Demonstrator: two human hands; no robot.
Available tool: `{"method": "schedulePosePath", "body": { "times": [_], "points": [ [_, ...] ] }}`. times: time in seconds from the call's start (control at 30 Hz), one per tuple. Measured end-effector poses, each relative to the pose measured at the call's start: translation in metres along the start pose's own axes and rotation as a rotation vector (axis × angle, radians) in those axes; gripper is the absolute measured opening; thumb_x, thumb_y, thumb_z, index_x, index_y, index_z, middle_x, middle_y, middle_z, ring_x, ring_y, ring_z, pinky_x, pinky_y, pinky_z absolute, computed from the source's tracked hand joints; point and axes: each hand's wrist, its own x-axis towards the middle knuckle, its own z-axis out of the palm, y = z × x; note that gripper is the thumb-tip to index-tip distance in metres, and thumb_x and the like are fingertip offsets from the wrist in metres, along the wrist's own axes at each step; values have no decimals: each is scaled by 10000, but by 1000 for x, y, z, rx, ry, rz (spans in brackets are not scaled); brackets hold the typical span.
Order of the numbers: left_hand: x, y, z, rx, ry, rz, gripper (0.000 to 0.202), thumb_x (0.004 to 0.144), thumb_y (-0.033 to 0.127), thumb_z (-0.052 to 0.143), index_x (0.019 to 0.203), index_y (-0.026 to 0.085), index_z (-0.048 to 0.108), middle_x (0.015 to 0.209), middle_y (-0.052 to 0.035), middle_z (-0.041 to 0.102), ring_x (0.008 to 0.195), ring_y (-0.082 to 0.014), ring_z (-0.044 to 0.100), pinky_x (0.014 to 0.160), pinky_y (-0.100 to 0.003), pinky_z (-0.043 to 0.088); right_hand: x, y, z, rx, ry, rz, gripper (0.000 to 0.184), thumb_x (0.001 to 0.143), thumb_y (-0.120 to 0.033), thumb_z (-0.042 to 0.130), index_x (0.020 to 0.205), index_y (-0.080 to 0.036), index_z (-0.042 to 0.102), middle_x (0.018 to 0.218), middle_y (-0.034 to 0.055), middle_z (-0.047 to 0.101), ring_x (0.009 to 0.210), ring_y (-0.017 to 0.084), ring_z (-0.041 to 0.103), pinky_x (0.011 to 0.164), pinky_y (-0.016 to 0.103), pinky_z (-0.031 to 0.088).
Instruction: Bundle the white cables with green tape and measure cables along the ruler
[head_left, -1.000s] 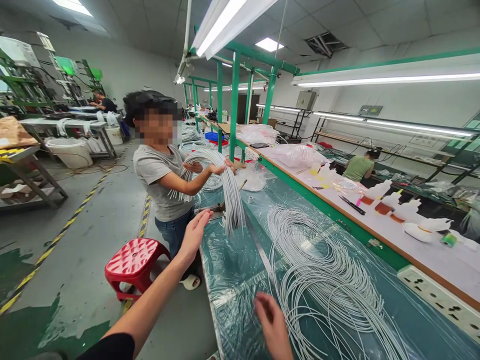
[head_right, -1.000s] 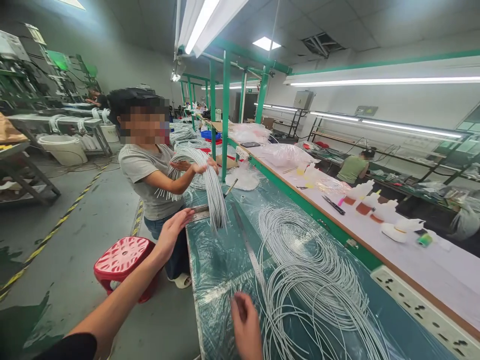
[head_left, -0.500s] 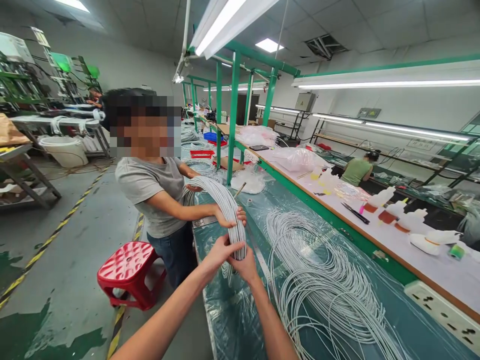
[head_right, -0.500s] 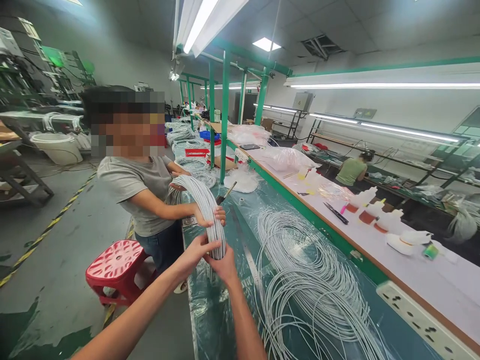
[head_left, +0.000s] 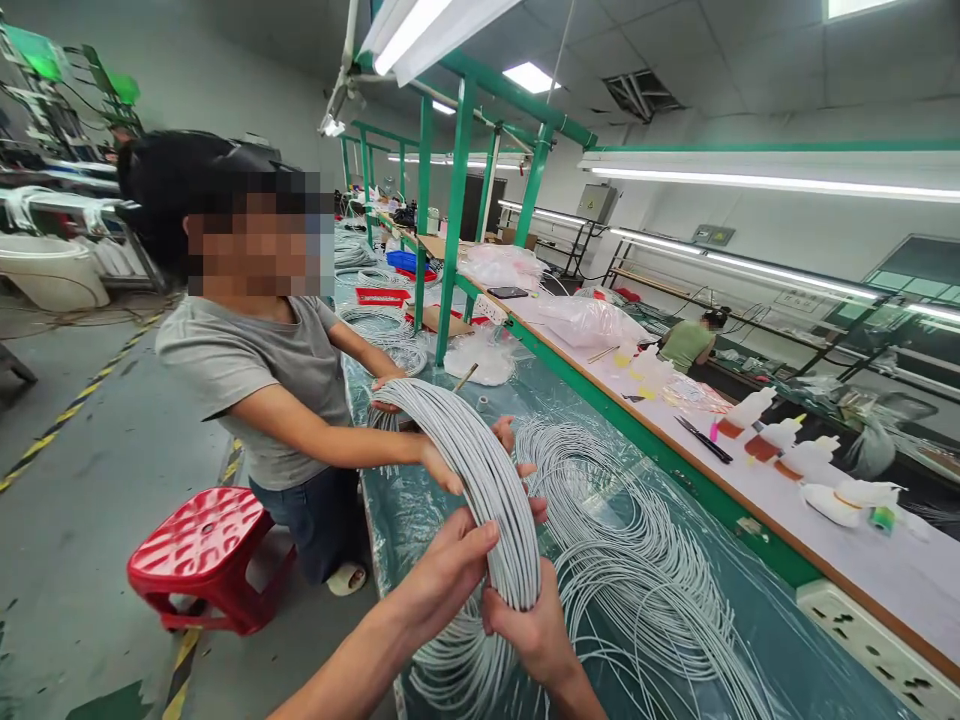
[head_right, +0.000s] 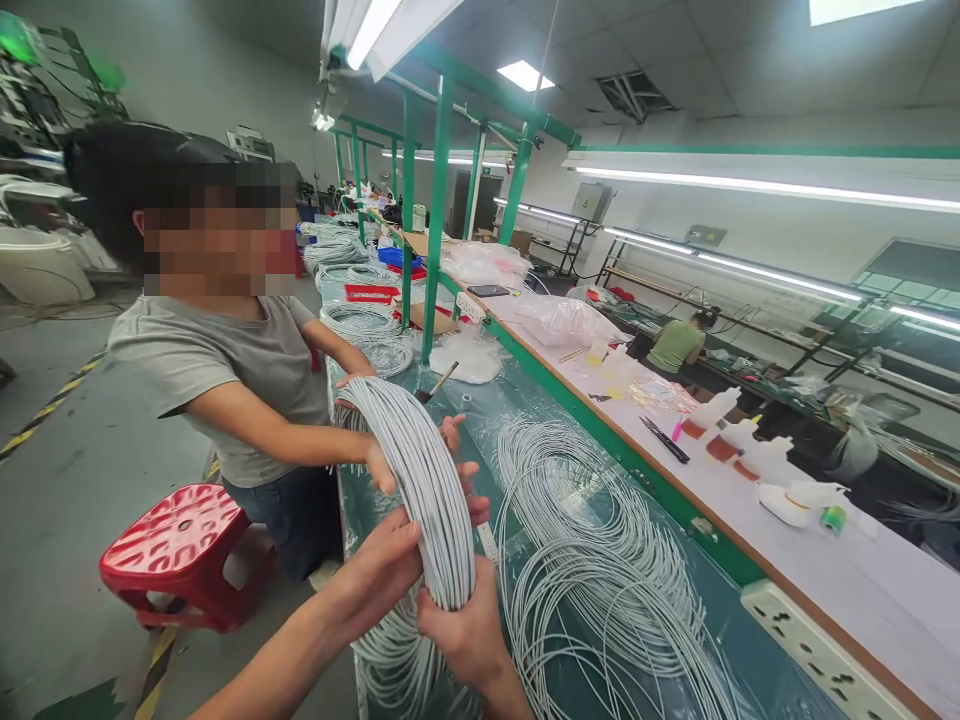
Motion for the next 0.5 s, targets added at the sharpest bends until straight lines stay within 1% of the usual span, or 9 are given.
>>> {"method": "schedulePosePath", "body": {
  "times": [0.07, 0.1, 0.13, 0.23, 0.3, 0.37, 0.4, 0.47, 0.5],
  "points": [
    [3, -3, 13, -98, -20, -2, 583, 779, 433, 761, 1282, 174, 619, 1317, -147, 642, 1292, -349, 538, 1141, -502, 362, -13, 5, -12, -68, 45, -11, 232, 651, -358, 705, 641, -204, 532, 518, -18, 480, 440, 138, 408, 404, 254, 362],
    [6, -4, 19, -158, -17, -15, 550, 783, 421, 756, 1250, 157, 637, 1298, -151, 653, 1266, -342, 562, 1134, -487, 380, -20, 7, -19, -107, 60, -13, 228, 646, -345, 715, 669, -201, 539, 529, -19, 484, 444, 137, 408, 399, 250, 357],
    [9, -4, 25, -233, 6, -33, 509, 789, 405, 749, 1213, 139, 654, 1266, -150, 670, 1226, -327, 595, 1120, -463, 407, -29, 8, -25, -154, 101, -9, 226, 641, -328, 720, 700, -198, 546, 538, -22, 487, 447, 136, 409, 397, 245, 353],
    [22, 4, 38, -510, 154, -82, 351, 837, 305, 682, 1122, 101, 657, 1061, -114, 730, 993, -227, 701, 1019, -372, 509, -57, -1, -38, -266, 229, 56, 252, 641, -279, 705, 820, -191, 552, 565, -39, 483, 466, 132, 424, 413, 229, 352],
    [31, 15, 45, -671, 213, -84, 304, 863, 252, 611, 1119, 89, 618, 907, -76, 715, 833, -171, 704, 934, -342, 555, -72, -17, -42, -281, 267, 109, 299, 634, -266, 695, 875, -194, 534, 590, -50, 471, 488, 126, 424, 433, 219, 352],
    [38, 27, 49, -782, 200, -57, 345, 877, 262, 557, 1169, 79, 561, 829, -55, 675, 750, -149, 683, 859, -323, 580, -80, -41, -43, -248, 249, 108, 310, 590, -252, 688, 834, -205, 504, 593, -65, 423, 486, 106, 379, 421, 205, 311],
    [41, 32, 51, -817, 187, -45, 378, 886, 285, 537, 1201, 77, 529, 812, -48, 660, 729, -144, 673, 817, -308, 588, -81, -53, -43, -220, 206, 94, 283, 576, -244, 676, 777, -210, 479, 585, -72, 387, 482, 93, 343, 413, 200, 276],
    [45, 40, 55, -844, 172, -28, 422, 901, 341, 513, 1238, 90, 480, 794, -33, 642, 705, -134, 657, 738, -271, 591, -83, -77, -45, -155, 69, 57, 250, 581, -233, 639, 639, -212, 397, 552, -80, 306, 470, 71, 260, 403, 200, 193],
    [46, 41, 57, -822, 175, -34, 415, 905, 370, 514, 1228, 113, 477, 773, -15, 634, 689, -128, 648, 706, -257, 588, -85, -86, -46, -141, -3, 54, 269, 602, -232, 641, 594, -205, 373, 542, -78, 303, 476, 68, 252, 411, 201, 186]
  ]
}}
